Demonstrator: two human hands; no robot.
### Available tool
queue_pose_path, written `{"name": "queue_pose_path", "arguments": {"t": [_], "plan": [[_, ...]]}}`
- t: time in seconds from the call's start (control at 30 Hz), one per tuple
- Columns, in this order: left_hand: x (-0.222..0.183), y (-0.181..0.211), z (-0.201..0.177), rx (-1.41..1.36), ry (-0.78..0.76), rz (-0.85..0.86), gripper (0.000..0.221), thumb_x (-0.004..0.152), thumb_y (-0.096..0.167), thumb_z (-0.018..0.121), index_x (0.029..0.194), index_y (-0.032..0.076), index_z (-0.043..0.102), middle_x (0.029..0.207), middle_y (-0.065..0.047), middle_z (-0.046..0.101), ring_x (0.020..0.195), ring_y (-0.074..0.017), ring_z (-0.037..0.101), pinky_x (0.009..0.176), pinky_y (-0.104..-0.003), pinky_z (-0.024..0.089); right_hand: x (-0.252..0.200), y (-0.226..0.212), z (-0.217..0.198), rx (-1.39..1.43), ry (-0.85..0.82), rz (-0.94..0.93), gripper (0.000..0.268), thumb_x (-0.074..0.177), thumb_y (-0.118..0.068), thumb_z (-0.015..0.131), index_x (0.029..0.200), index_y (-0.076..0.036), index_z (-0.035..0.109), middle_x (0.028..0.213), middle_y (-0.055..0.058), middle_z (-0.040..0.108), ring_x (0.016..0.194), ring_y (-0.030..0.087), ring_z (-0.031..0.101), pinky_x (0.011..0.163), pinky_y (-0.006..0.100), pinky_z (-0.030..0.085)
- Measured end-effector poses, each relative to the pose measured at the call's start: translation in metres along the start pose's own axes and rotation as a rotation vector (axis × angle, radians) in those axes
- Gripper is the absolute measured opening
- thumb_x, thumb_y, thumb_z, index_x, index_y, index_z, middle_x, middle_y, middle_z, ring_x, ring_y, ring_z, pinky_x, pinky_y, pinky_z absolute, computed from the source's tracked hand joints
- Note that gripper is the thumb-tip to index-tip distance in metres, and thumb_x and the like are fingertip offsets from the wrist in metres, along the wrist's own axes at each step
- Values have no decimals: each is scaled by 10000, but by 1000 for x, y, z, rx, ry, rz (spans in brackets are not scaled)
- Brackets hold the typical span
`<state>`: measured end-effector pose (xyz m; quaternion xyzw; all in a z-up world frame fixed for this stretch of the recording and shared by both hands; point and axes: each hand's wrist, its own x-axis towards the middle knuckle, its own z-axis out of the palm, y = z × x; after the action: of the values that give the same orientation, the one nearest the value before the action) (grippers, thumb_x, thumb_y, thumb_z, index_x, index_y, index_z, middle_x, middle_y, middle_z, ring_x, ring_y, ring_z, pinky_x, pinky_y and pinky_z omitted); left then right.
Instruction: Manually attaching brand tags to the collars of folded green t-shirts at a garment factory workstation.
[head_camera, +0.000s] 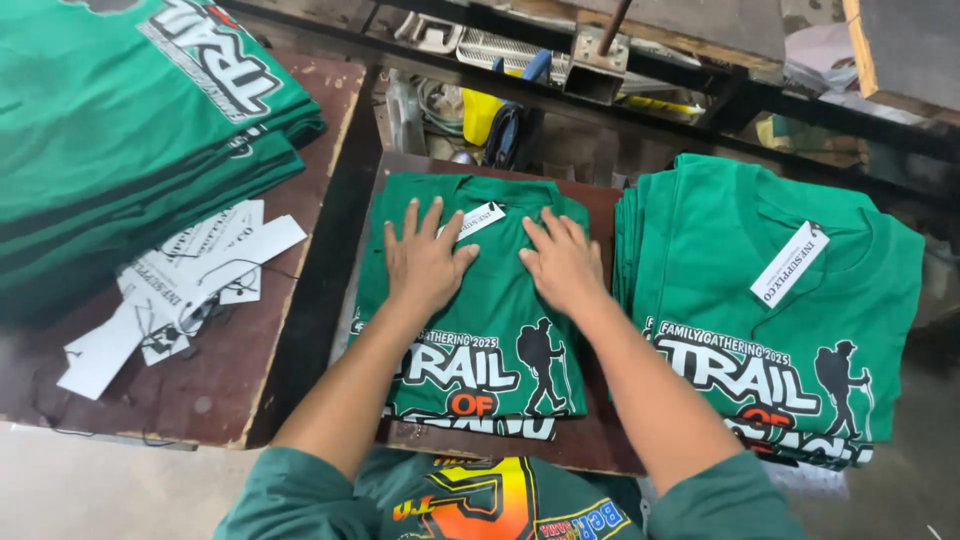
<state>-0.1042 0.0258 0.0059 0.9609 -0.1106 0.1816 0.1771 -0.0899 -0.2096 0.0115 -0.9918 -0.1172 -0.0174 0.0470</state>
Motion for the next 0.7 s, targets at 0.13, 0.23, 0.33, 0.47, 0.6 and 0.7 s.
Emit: {"name": "queue_pose_path", "arguments": {"t": [0.13, 0.23, 0.33, 0.47, 0.6, 0.7], "plan": [[11, 2, 3, -34, -122, -178, 668, 972, 620, 522, 1425, 135, 606, 1544, -165, 507, 1475, -457, 353, 1052, -770, 328, -13, -12, -1, 97, -113, 183, 637, 1071, -540, 332, 1614, -208, 347, 1712, 83, 265, 1516, 400, 325, 1093, 674, 393], [32, 11, 4, 114, -173, -230, 741, 950, 688, 469, 1402, 122, 626, 1500, -190, 538, 1449, -455, 390, 1050, -730, 339, -15, -16, -8, 104, -154, 208, 626, 1082, -520, 323, 1636, -231, 297, 1733, 45, 204, 1543, 382, 272, 1133, 669, 350], [49, 1, 12, 46, -110, -42, 624, 991, 582, 509, 1463, 181, 581, 1600, -126, 445, 1495, -427, 329, 1083, -762, 301, -18, -18, -8, 139, -116, 191, 609, 1092, -495, 308, 1646, -243, 280, 1741, 51, 188, 1549, 410, 245, 1123, 698, 332], [50, -8, 13, 13, -310, -170, 743, 997, 719, 309, 1539, 240, 481, 1627, -58, 420, 1547, -372, 233, 1126, -757, 240, -26, -15, 10, 212, 137, 151, 670, 1085, -483, 358, 1670, -195, 205, 1740, 142, 104, 1544, 460, 213, 1142, 730, 296], [47, -7, 18, 5, -285, -196, 794, 996, 742, 263, 1552, 212, 465, 1632, -75, 417, 1556, -373, 214, 1138, -765, 185, -22, 2, 40, 400, 48, 314, 783, 1063, -580, 387, 1677, -144, 171, 1719, 188, 179, 1544, 461, 244, 1138, 726, 285], [48, 1, 6, -19, -261, -226, 830, 988, 744, 289, 1592, 187, 410, 1658, -144, 363, 1557, -401, 213, 1144, -761, 194, -22, 0, 29, 419, -2, 333, 805, 1061, -566, 404, 1683, -140, 120, 1734, 188, 116, 1559, 462, 202, 1155, 716, 269]]}}
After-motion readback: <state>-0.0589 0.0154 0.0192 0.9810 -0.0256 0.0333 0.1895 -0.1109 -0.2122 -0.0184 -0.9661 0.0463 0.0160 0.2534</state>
